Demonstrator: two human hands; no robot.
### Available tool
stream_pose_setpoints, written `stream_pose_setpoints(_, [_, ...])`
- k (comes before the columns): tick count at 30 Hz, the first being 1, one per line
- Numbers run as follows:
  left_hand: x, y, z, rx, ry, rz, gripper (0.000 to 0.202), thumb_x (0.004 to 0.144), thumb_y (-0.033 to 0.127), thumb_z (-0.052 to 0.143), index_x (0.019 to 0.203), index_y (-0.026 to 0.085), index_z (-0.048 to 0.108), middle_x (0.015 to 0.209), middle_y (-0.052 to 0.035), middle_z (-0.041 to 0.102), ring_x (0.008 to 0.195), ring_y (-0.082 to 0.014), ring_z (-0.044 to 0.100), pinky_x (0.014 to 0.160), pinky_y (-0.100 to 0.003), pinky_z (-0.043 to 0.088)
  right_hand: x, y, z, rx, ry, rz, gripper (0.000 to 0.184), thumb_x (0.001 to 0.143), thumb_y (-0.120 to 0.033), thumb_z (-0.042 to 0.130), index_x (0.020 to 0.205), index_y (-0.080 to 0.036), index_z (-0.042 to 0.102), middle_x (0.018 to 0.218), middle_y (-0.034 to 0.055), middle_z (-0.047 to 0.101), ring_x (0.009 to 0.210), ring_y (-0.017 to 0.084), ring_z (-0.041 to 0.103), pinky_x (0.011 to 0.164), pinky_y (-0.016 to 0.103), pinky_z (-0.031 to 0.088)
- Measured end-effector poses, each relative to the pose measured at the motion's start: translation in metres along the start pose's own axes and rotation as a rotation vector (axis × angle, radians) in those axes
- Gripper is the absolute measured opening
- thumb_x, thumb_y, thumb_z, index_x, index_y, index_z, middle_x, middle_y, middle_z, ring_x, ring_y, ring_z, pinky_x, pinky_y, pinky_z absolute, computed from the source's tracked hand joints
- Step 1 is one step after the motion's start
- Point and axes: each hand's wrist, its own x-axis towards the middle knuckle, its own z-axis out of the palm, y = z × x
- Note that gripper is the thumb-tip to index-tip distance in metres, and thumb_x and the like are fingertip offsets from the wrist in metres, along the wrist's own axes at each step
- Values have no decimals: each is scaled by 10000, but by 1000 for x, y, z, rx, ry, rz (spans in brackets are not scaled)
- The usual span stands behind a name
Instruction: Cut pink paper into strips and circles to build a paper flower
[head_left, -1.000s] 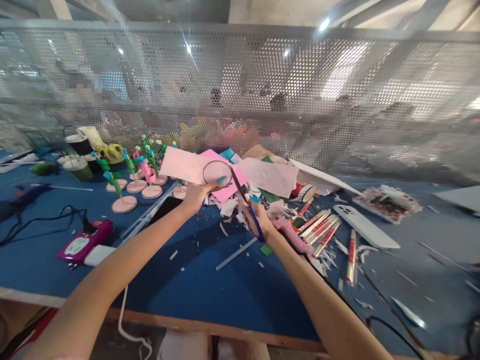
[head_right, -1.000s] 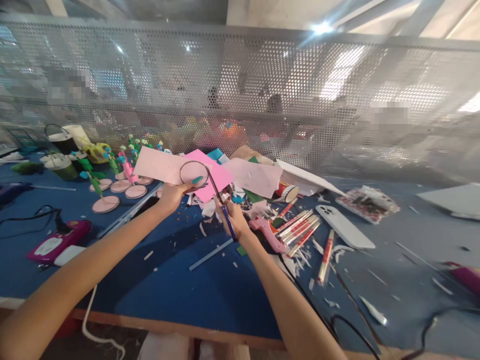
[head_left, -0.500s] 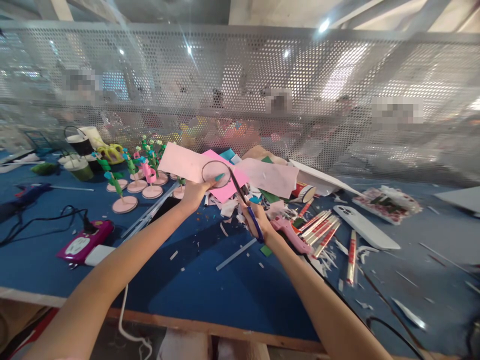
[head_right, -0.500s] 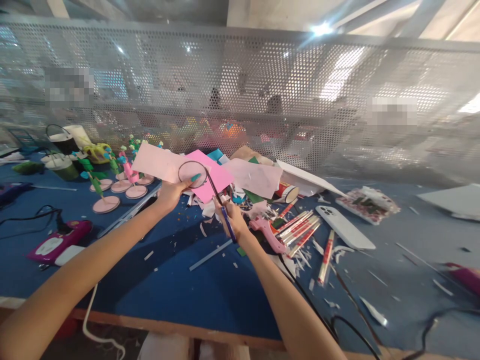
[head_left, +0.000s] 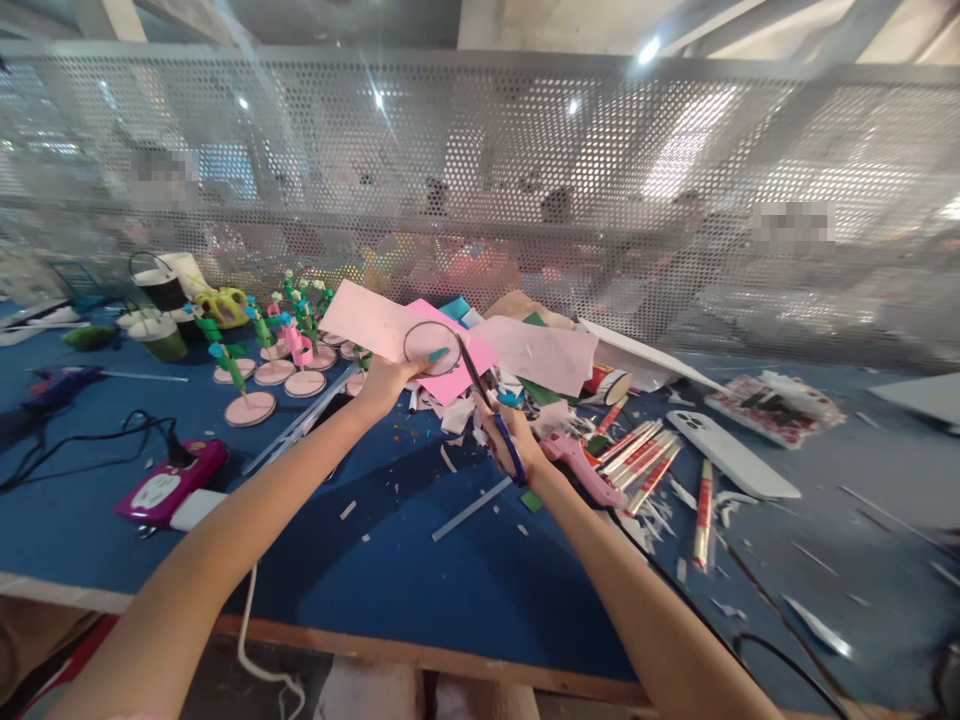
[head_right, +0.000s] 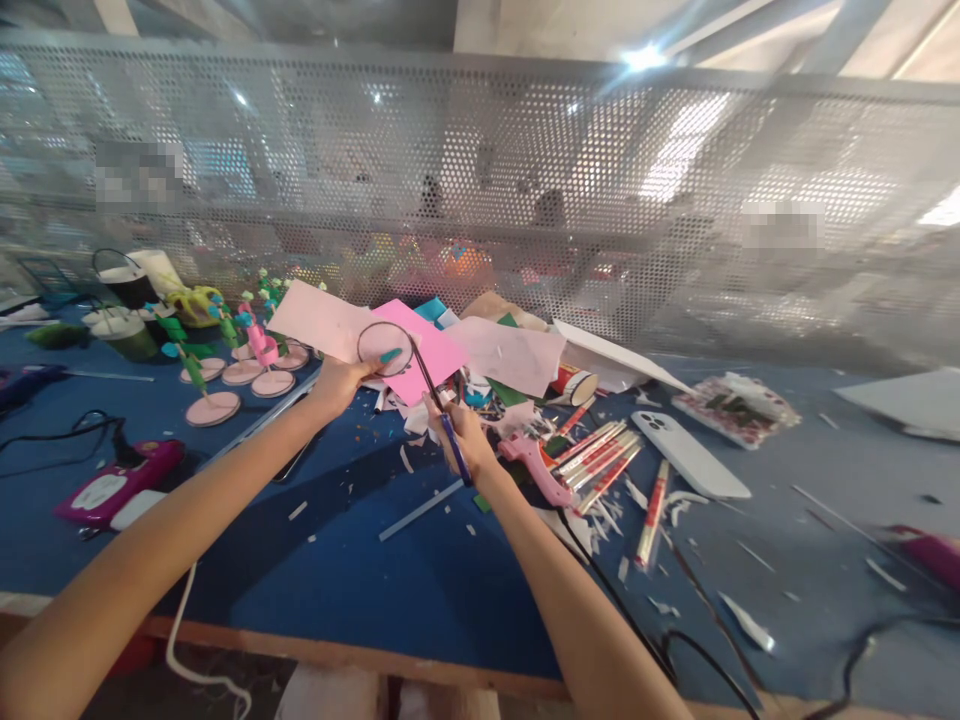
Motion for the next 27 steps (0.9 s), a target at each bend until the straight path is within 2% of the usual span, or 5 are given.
stream_pose_setpoints(4, [2,-2,-2,44,-48,15,745,497,290,857,1166,122,575,982,-91,711,1041,-288,641,1018,-465,452,-1,-1,-1,5,11,11,533,787,-706,421,568,-227,343,417,-59,329,363,75,331,333,211,280])
stream_pose_setpoints(9, [1,4,1,15,-62,52,771,485,280,859,1185,145,565,1066,-95,691,1066,-292,630,1015,-464,459,0,2,-1,-17,18,-13,558,774,-737,405,560,-226,337,418,-56,314,373,75,318,332,215,253])
stream_pose_setpoints(17, [-4,11,7,-21,-23,30,737,461,276,864,1134,146,591,1098,-102,679,1110,-303,604,986,-476,481,1,2,-1,-1,27,-25,580,740,-769,416,541,-231,325,412,-54,314,371,72,315,317,211,234])
stream_pose_setpoints(27, [0,4,2,41,-37,89,699,488,293,860,1116,133,597,1065,-105,685,1083,-283,616,1022,-458,450,0,12,4,175,-42,116,517,732,-730,481,631,-241,345,401,-93,343,259,66,318,248,207,264])
